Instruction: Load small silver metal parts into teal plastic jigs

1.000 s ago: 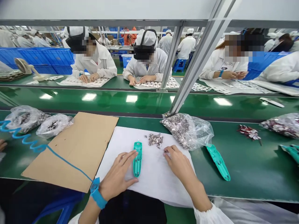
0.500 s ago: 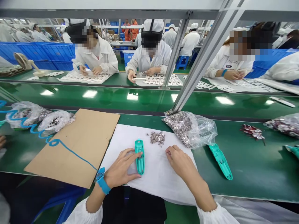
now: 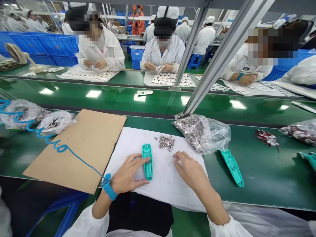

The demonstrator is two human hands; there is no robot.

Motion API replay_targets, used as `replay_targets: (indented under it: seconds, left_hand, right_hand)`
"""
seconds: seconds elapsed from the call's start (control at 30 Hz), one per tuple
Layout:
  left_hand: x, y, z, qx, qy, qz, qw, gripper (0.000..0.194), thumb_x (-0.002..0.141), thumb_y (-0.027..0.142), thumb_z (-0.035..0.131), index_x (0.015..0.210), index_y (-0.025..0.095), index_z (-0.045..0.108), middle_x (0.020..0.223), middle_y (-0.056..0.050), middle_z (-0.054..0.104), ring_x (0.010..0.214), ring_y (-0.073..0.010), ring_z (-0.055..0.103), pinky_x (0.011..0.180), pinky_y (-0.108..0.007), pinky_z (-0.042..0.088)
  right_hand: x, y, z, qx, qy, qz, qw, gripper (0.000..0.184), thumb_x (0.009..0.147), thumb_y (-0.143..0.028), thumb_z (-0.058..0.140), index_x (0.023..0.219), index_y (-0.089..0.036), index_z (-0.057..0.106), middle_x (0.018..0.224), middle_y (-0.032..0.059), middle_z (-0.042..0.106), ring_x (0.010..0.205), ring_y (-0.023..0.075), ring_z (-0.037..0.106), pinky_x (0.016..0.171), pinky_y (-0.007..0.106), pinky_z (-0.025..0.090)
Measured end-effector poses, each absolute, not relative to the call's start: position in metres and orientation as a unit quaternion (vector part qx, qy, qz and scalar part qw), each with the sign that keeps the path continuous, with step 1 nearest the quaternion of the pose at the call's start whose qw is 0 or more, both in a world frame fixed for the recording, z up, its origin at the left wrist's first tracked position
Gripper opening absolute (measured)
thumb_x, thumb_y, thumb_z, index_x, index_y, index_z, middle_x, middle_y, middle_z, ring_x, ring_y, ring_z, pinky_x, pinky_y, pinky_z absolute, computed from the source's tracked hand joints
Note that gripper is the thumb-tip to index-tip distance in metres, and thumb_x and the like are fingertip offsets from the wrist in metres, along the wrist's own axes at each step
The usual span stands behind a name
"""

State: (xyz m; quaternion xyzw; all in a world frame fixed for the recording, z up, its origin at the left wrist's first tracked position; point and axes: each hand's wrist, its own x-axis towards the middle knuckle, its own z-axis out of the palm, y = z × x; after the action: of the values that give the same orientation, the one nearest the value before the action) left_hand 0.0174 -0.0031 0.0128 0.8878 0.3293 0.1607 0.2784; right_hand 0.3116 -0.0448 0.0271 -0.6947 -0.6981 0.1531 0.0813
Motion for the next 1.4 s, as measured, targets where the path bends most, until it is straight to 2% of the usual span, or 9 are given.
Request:
replay_targets:
  seconds: [0.13,0.27,0.5,0.7,0.87,1.07,1.2,1.27,1.4]
  left_hand:
    - [0.018,-0.002,0.013,0.889,0.329,0.162,0.274,0.08,0.08,0.052,0.073,0.145,0.025,0.036,0.139,-0.007,0.055,0.133,-0.0314,0.039,0.111,-0.051,0.038]
    - [0.018,-0.002,0.013,0.889,0.331,0.163,0.272,0.079,0.08,0.052,0.073,0.145,0.025,0.037,0.137,-0.008,0.056,0.133,-0.0314,0.04,0.111,-0.052,0.038]
    - [0.018,-0.003,0.012,0.889,0.33,0.169,0.269,0.08,0.078,0.051,0.075,0.145,0.025,0.038,0.135,-0.008,0.057,0.131,-0.0308,0.042,0.111,-0.05,0.038]
    - [0.019,-0.002,0.013,0.891,0.326,0.165,0.27,0.08,0.08,0.053,0.073,0.145,0.024,0.038,0.136,-0.008,0.057,0.131,-0.0311,0.041,0.111,-0.05,0.037]
    - [0.019,-0.002,0.014,0.891,0.327,0.166,0.268,0.08,0.079,0.053,0.074,0.145,0.024,0.038,0.136,-0.007,0.057,0.131,-0.0312,0.041,0.111,-0.049,0.037]
    - [0.019,-0.004,0.015,0.888,0.332,0.169,0.271,0.08,0.078,0.054,0.074,0.144,0.025,0.039,0.133,-0.007,0.058,0.13,-0.03,0.042,0.11,-0.048,0.038]
    - [0.02,-0.004,0.012,0.891,0.329,0.171,0.263,0.08,0.08,0.057,0.071,0.145,0.026,0.038,0.133,-0.006,0.058,0.13,-0.03,0.042,0.111,-0.048,0.038]
    - [0.021,-0.004,0.011,0.894,0.333,0.172,0.245,0.079,0.08,0.06,0.07,0.145,0.026,0.039,0.142,-0.008,0.051,0.135,-0.0316,0.038,0.113,-0.05,0.036]
    - [0.023,-0.005,0.011,0.888,0.376,0.176,0.198,0.072,0.074,0.067,0.069,0.13,0.024,0.053,0.162,-0.012,0.017,0.147,-0.0395,0.018,0.115,-0.059,0.032]
  right_hand:
    - [0.308,-0.039,0.024,-0.742,-0.647,0.139,0.109,0.025,0.096,-0.043,0.046,0.107,-0.024,0.058,0.093,0.0012,0.061,0.073,0.0218,0.06,0.06,0.033,0.039]
    - [0.299,-0.032,0.021,-0.737,-0.658,0.125,0.094,0.016,0.097,-0.032,0.049,0.094,-0.022,0.061,0.1,0.0023,0.061,0.074,0.0203,0.061,0.06,0.033,0.039]
    - [0.295,-0.034,0.023,-0.732,-0.673,0.084,0.061,0.011,0.098,-0.026,0.051,0.099,-0.021,0.061,0.104,0.0032,0.06,0.065,0.0171,0.059,0.053,0.031,0.038]
    - [0.288,-0.031,0.029,-0.713,-0.697,0.017,-0.067,0.018,0.103,-0.024,0.048,0.099,-0.018,0.064,0.102,0.0053,0.058,0.063,0.0176,0.061,0.046,0.029,0.026]
    - [0.283,-0.02,0.041,-0.662,-0.73,-0.038,-0.166,0.011,0.097,-0.016,0.052,0.092,-0.012,0.061,0.092,0.0075,0.058,0.059,0.0191,0.06,0.045,0.03,0.015]
    - [0.274,-0.033,0.04,-0.616,-0.785,-0.025,-0.064,0.007,0.095,-0.019,0.05,0.089,-0.018,0.054,0.089,0.0022,0.055,0.054,0.0165,0.053,0.047,0.031,0.016]
    - [0.259,-0.051,0.032,-0.567,-0.822,-0.017,-0.056,0.01,0.098,-0.02,0.044,0.093,-0.018,0.053,0.085,0.0013,0.054,0.05,0.0162,0.051,0.047,0.031,0.013]
    - [0.256,-0.056,0.032,-0.56,-0.826,-0.016,-0.062,0.013,0.099,-0.019,0.042,0.094,-0.018,0.053,0.087,0.002,0.054,0.049,0.0158,0.051,0.046,0.032,0.012]
    - [0.252,-0.062,0.044,-0.535,-0.844,0.014,-0.036,0.019,0.104,-0.021,0.035,0.102,-0.019,0.054,0.097,0.0035,0.056,0.052,0.0156,0.053,0.044,0.031,0.017]
